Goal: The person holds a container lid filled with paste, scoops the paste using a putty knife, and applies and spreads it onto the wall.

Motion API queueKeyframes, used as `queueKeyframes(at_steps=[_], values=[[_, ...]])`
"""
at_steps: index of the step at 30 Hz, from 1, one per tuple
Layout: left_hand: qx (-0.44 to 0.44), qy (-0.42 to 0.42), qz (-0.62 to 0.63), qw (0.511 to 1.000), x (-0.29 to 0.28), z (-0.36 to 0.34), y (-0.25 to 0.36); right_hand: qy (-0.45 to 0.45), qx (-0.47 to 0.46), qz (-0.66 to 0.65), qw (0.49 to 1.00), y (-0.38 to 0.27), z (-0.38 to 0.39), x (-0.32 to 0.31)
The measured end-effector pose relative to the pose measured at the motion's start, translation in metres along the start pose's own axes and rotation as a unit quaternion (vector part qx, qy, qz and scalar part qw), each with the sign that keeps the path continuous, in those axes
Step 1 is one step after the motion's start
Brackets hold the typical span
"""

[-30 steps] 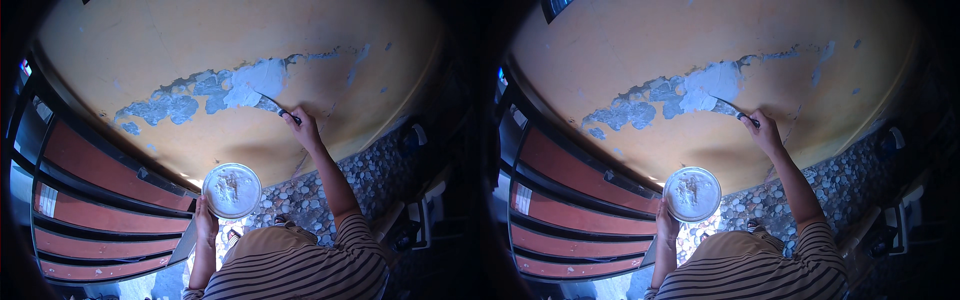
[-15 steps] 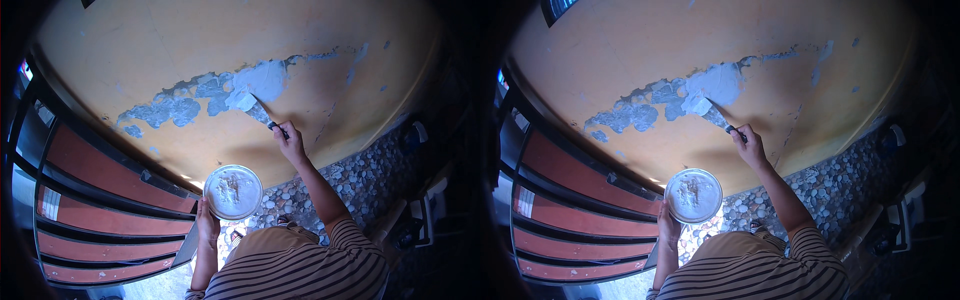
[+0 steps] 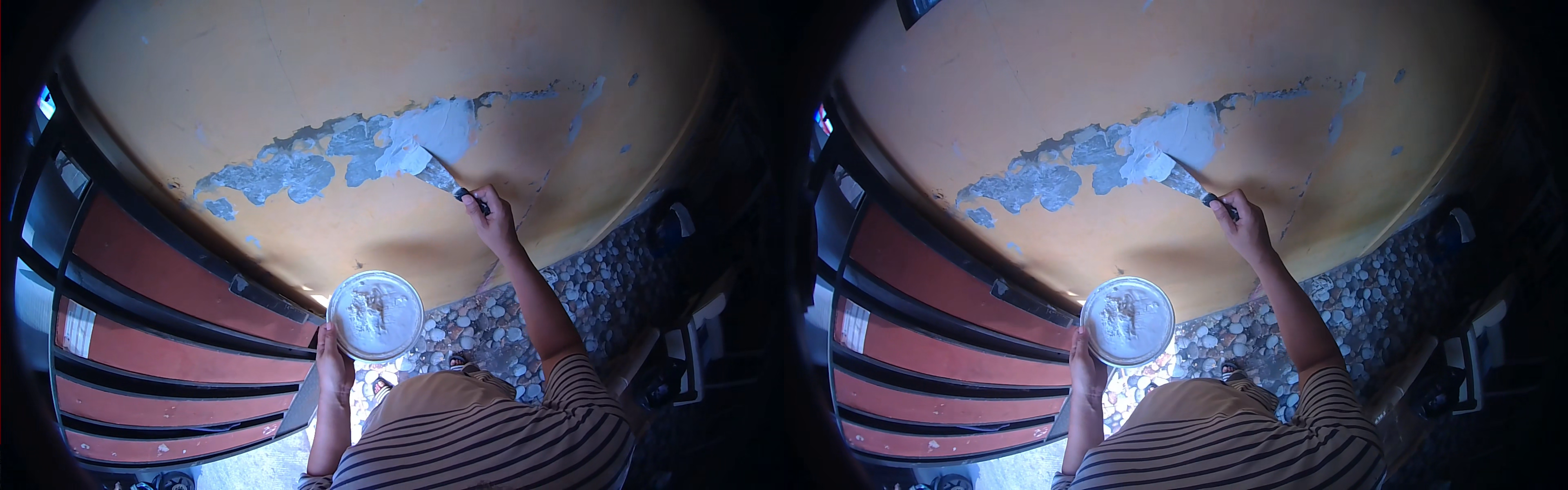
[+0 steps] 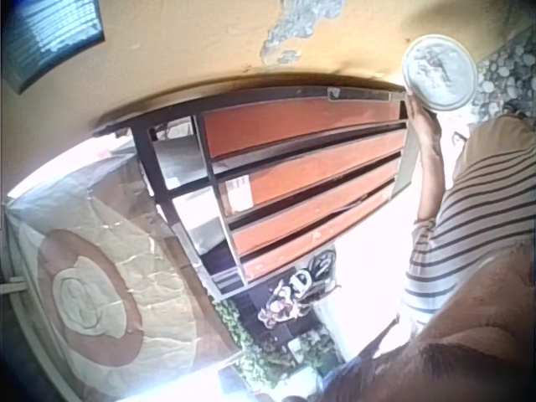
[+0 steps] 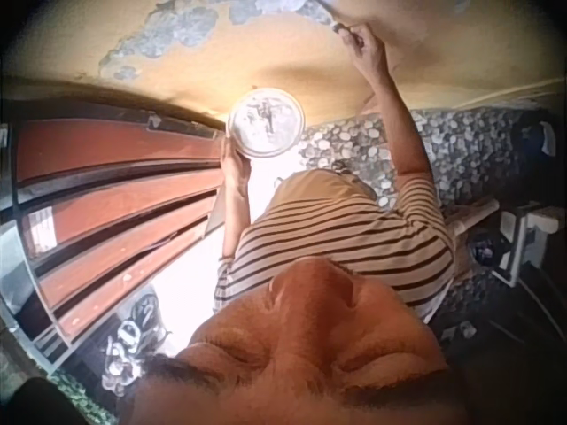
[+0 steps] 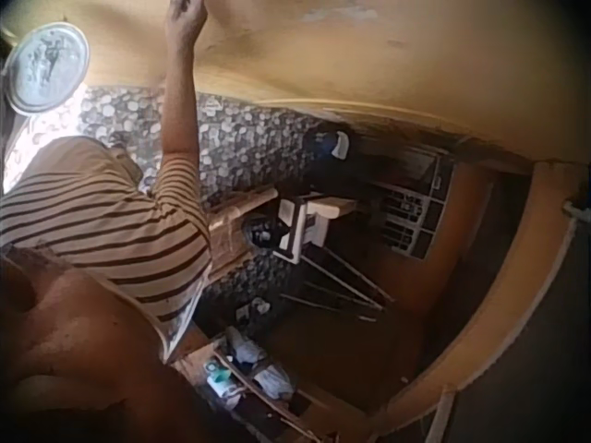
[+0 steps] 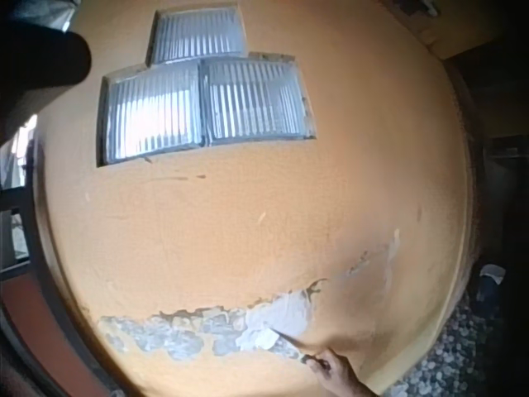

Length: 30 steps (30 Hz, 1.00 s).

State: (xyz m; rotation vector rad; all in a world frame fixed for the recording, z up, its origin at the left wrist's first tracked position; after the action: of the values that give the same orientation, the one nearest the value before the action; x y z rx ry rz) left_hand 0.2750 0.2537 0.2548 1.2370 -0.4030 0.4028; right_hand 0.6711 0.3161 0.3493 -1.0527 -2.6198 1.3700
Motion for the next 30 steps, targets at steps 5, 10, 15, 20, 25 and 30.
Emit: queueKeyframes(at_steps=[5, 10, 15, 20, 25, 30], values=[[0.001, 0.001, 0.000, 1.000, -0.016, 0.011, 0.007, -0.006, -0.040, 0.012, 0.999, -0.039, -0.004, -0.008], [0.009, -0.002, -0.010, 1.000, -0.031, 0.019, 0.017, -0.013, -0.038, 0.073, 0.997, -0.038, 0.012, -0.019], [0.011, 0.002, -0.003, 1.000, -0.042, 0.019, 0.019, -0.014, -0.069, 0.072, 0.995, -0.051, -0.001, -0.001], [0.013, 0.002, 0.006, 1.000, -0.054, 0.015, 0.014, -0.019, -0.053, 0.047, 0.997, -0.077, -0.003, 0.014], [0.006, 0.004, 0.005, 1.000, -0.053, 0.018, 0.017, -0.011, -0.018, 0.064, 0.998, -0.063, 0.010, 0.003], [0.005, -0.002, 0.000, 1.000, -0.055, 0.017, 0.012, -0.024, -0.020, 0.055, 0.998, -0.052, 0.005, 0.006]])
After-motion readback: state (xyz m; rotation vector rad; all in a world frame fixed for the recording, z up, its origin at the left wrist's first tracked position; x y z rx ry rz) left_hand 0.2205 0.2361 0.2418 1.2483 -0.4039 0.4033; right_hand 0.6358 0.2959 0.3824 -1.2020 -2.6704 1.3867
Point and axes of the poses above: each hand's wrist, its own z-axis away from the middle knuckle, its own x-axis out of the palm, y = z × x, the point moved 4 cm from there along -z, towards the middle knuckle, and after that the axes turned 6 degrees about -z, right-handed, at the moved point
